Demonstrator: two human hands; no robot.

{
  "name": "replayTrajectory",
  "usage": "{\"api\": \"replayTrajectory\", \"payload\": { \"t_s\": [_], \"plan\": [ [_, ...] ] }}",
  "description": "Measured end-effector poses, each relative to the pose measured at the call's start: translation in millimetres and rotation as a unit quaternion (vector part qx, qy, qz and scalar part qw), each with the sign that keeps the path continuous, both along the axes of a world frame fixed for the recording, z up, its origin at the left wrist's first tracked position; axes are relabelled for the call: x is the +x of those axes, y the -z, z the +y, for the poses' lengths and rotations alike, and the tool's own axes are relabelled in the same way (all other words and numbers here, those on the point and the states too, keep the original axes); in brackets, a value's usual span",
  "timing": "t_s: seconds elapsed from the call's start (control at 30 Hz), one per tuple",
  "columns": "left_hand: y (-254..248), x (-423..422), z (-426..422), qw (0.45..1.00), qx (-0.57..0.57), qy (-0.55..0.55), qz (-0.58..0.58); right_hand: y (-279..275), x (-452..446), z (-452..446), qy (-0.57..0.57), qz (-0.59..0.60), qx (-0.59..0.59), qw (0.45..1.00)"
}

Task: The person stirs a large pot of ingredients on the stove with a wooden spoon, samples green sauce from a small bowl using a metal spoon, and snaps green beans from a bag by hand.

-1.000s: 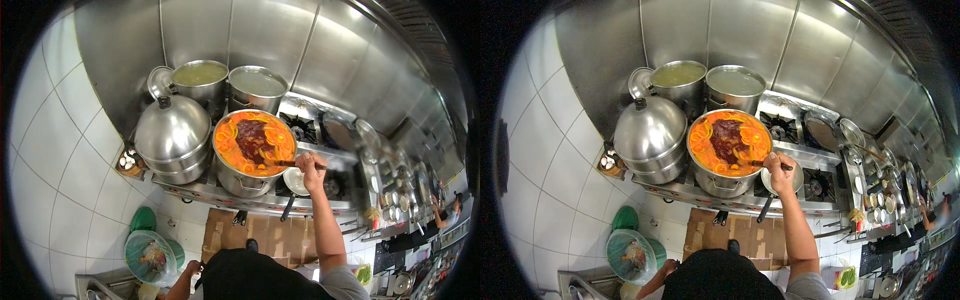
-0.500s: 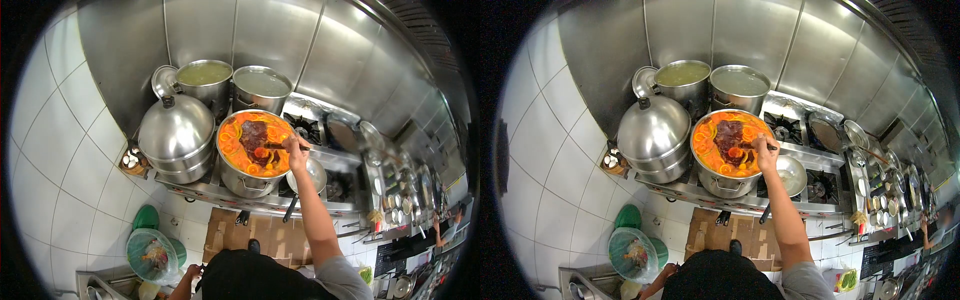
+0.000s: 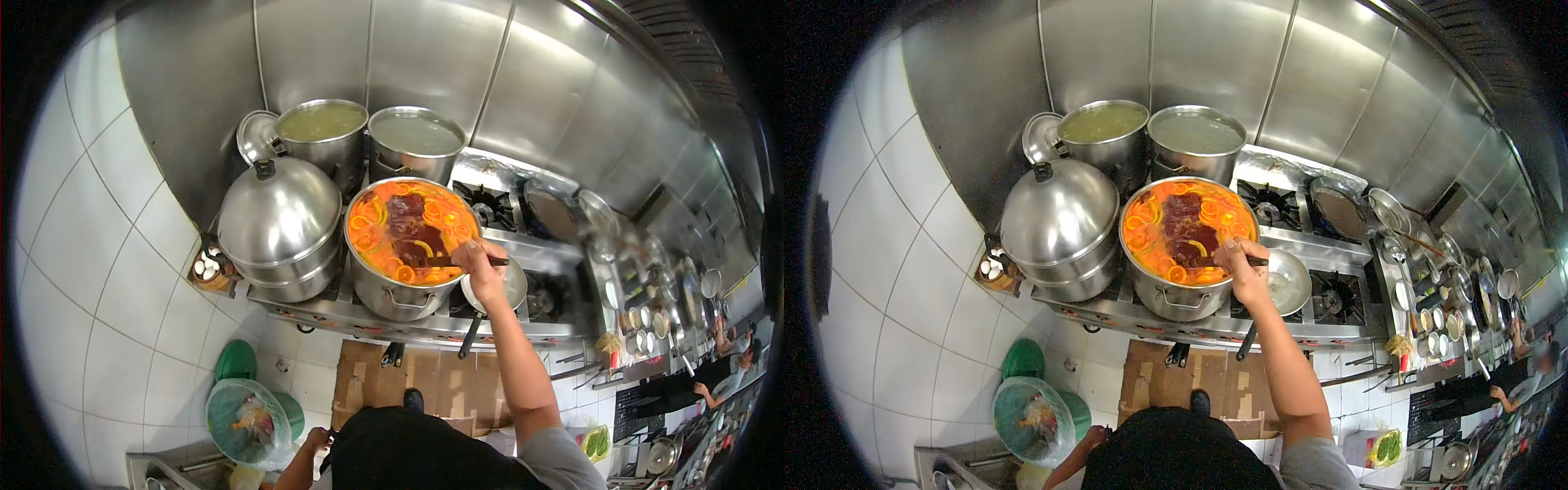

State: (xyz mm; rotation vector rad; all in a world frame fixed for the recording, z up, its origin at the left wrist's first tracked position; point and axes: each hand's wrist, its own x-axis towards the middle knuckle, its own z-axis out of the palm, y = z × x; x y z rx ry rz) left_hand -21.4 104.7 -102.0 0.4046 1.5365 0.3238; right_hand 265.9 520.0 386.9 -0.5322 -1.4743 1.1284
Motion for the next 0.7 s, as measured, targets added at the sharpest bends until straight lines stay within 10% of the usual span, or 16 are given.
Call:
{"api": "replayTrajectory", "payload": {
  "t_s": [0.7],
  "plan": [
    [-6.5, -3.3, -4.6, 0.999, -0.027, -0.029, -0.020, 17.5, 33.8, 57.4, 0.112, -0.043, 0.064, 0.991]
  ]
}}
